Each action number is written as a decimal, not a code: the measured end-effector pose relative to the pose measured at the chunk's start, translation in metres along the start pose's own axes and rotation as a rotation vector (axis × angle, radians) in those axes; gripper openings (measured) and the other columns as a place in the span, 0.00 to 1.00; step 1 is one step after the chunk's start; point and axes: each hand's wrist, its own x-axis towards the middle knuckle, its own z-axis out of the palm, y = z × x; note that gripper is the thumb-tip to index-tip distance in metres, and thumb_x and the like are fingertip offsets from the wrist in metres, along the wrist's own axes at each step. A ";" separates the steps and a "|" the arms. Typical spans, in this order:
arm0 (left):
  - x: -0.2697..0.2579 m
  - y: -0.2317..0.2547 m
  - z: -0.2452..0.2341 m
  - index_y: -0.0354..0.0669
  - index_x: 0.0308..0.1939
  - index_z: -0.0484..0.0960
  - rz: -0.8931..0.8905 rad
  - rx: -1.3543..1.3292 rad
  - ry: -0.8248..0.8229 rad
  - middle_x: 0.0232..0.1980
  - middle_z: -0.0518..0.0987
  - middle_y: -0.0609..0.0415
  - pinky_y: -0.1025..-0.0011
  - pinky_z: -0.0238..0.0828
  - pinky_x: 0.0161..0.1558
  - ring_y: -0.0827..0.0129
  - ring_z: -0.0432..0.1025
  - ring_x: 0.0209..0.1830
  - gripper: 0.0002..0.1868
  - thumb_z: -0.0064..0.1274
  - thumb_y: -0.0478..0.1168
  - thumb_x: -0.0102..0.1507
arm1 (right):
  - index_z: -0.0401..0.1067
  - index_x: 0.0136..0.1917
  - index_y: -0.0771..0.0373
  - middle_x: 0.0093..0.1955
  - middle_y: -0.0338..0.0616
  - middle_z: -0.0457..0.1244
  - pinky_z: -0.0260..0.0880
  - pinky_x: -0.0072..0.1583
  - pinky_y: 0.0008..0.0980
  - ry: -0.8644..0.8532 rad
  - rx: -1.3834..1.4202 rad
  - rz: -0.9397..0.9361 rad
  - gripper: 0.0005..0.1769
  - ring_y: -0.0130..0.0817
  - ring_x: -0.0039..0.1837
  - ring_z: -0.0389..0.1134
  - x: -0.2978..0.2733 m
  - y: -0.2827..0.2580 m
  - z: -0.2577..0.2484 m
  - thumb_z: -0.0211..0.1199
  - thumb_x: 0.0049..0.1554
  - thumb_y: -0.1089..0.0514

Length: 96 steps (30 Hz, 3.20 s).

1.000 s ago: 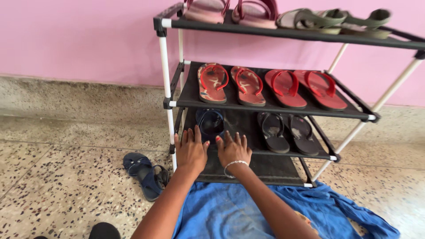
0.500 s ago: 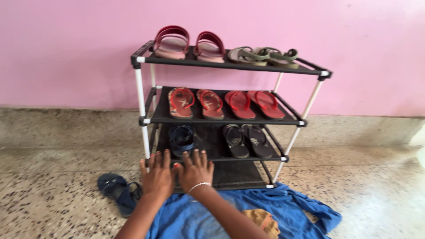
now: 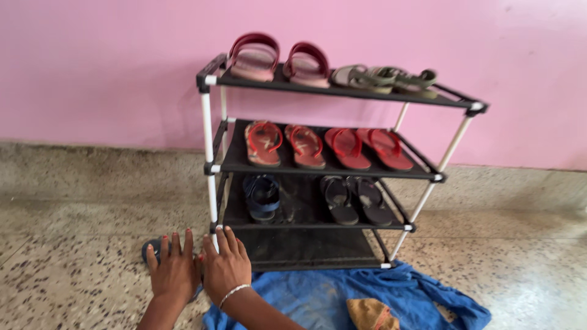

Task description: The person wipes a dark blue sandal with a cloth on a blue cloth spread on the floor. The person scrubs the straps and sole, then places the sandal on a shoe rack and picks up another sandal to continue wiping.

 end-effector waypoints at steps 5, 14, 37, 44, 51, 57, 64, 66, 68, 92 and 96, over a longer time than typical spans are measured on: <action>0.007 -0.031 0.040 0.55 0.80 0.51 -0.034 0.001 -0.021 0.79 0.57 0.49 0.42 0.31 0.76 0.55 0.47 0.82 0.39 0.35 0.62 0.67 | 0.65 0.74 0.63 0.77 0.64 0.55 0.52 0.75 0.51 -0.044 0.135 -0.036 0.26 0.58 0.80 0.51 0.013 0.001 0.047 0.52 0.65 0.53; 0.014 -0.076 0.118 0.51 0.80 0.51 -0.068 -0.021 0.007 0.79 0.57 0.46 0.41 0.30 0.75 0.52 0.47 0.81 0.40 0.35 0.64 0.68 | 0.63 0.75 0.58 0.78 0.61 0.53 0.53 0.73 0.53 -0.136 0.155 0.073 0.29 0.59 0.79 0.51 0.030 0.010 0.138 0.53 0.64 0.49; -0.001 -0.055 0.235 0.48 0.70 0.64 -0.193 -0.379 -0.181 0.72 0.67 0.45 0.34 0.34 0.70 0.46 0.52 0.78 0.35 0.55 0.49 0.61 | 0.69 0.67 0.48 0.69 0.49 0.63 0.72 0.61 0.45 -0.483 0.135 0.097 0.30 0.51 0.66 0.67 -0.018 0.061 0.273 0.63 0.52 0.64; -0.025 -0.048 0.218 0.37 0.55 0.71 -0.293 -0.519 -0.030 0.55 0.78 0.43 0.46 0.48 0.72 0.50 0.72 0.60 0.23 0.59 0.41 0.59 | 0.72 0.60 0.53 0.46 0.56 0.70 0.72 0.49 0.52 -0.456 0.326 0.165 0.17 0.59 0.49 0.72 -0.032 0.052 0.226 0.62 0.57 0.58; -0.073 -0.022 0.181 0.34 0.57 0.67 -0.330 -0.691 0.040 0.35 0.83 0.34 0.45 0.48 0.74 0.41 0.78 0.42 0.18 0.49 0.35 0.64 | 0.71 0.58 0.59 0.53 0.55 0.69 0.70 0.57 0.49 -0.148 0.463 0.172 0.15 0.58 0.56 0.69 -0.050 0.048 0.167 0.64 0.57 0.60; -0.112 0.010 0.136 0.34 0.55 0.67 -0.200 -0.818 0.103 0.36 0.82 0.33 0.43 0.50 0.71 0.37 0.76 0.42 0.16 0.45 0.32 0.63 | 0.73 0.60 0.58 0.57 0.57 0.64 0.64 0.63 0.47 -0.098 0.325 0.240 0.28 0.59 0.61 0.63 -0.086 0.064 0.126 0.71 0.45 0.62; -0.154 0.064 0.077 0.33 0.54 0.72 -0.027 -0.962 0.169 0.47 0.79 0.28 0.47 0.61 0.59 0.33 0.72 0.48 0.16 0.43 0.29 0.62 | 0.74 0.56 0.60 0.46 0.55 0.70 0.72 0.51 0.43 -0.264 0.450 0.489 0.22 0.48 0.49 0.71 -0.135 0.132 0.071 0.76 0.50 0.56; -0.159 0.087 0.064 0.34 0.54 0.72 0.003 -1.018 0.117 0.48 0.79 0.29 0.47 0.61 0.58 0.33 0.72 0.50 0.15 0.44 0.30 0.63 | 0.74 0.56 0.61 0.41 0.53 0.73 0.74 0.45 0.39 -0.436 0.709 0.692 0.17 0.39 0.43 0.75 -0.150 0.148 0.052 0.72 0.55 0.57; -0.165 0.111 0.056 0.35 0.53 0.72 0.056 -1.073 0.066 0.47 0.82 0.35 0.45 0.58 0.64 0.37 0.73 0.50 0.13 0.44 0.30 0.64 | 0.75 0.55 0.61 0.42 0.48 0.73 0.79 0.42 0.35 -0.374 0.728 0.742 0.14 0.30 0.42 0.75 -0.166 0.162 0.031 0.68 0.54 0.60; -0.196 0.243 0.107 0.45 0.53 0.75 0.283 -0.790 -0.430 0.56 0.80 0.44 0.31 0.39 0.70 0.40 0.60 0.72 0.20 0.49 0.32 0.56 | 0.75 0.57 0.66 0.47 0.53 0.73 0.75 0.50 0.39 -0.044 0.251 0.626 0.26 0.45 0.50 0.76 -0.278 0.248 -0.043 0.73 0.49 0.50; -0.195 0.266 0.108 0.45 0.57 0.75 0.110 -0.927 -0.348 0.58 0.79 0.40 0.32 0.41 0.73 0.42 0.66 0.70 0.17 0.45 0.44 0.66 | 0.76 0.61 0.62 0.56 0.49 0.72 0.72 0.64 0.40 0.045 0.192 0.549 0.21 0.42 0.60 0.74 -0.269 0.250 -0.068 0.65 0.59 0.49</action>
